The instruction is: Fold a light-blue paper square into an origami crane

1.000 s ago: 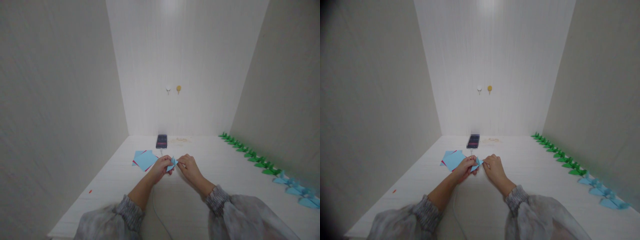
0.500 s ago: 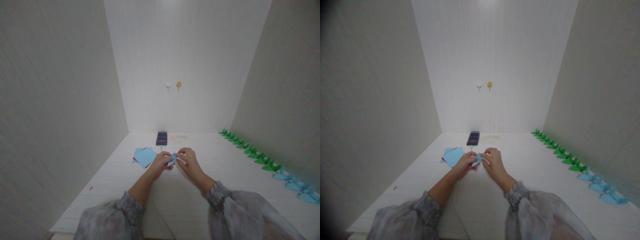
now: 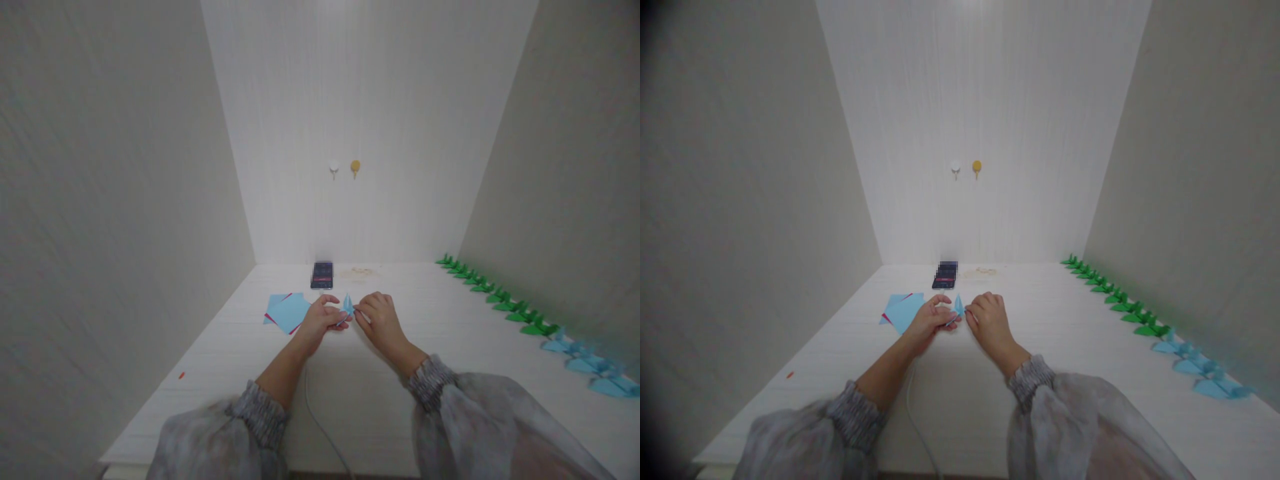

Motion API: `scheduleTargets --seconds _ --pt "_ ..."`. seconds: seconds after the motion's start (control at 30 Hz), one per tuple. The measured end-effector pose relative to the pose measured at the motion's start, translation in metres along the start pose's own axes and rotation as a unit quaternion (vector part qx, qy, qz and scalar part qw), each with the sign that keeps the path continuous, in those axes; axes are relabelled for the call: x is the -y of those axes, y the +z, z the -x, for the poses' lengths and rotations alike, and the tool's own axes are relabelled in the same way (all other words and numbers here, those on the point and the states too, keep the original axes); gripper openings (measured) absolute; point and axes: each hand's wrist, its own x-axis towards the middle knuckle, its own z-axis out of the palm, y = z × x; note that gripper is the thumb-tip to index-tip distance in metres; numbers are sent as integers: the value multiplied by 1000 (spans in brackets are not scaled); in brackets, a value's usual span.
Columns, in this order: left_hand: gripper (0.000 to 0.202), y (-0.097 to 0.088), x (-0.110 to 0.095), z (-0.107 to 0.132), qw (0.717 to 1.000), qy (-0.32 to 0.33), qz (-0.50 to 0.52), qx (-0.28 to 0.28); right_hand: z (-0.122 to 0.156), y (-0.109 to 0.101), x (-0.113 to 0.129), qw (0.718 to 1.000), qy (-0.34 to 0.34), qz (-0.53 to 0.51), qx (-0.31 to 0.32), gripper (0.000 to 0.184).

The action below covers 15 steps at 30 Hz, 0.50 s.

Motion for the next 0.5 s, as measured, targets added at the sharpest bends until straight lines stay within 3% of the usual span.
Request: scheduleTargets --seconds 0.5 --pt "44 1 -1 0 1000 15 -3 18 -1 -2 4 999 30 14 -14 12"
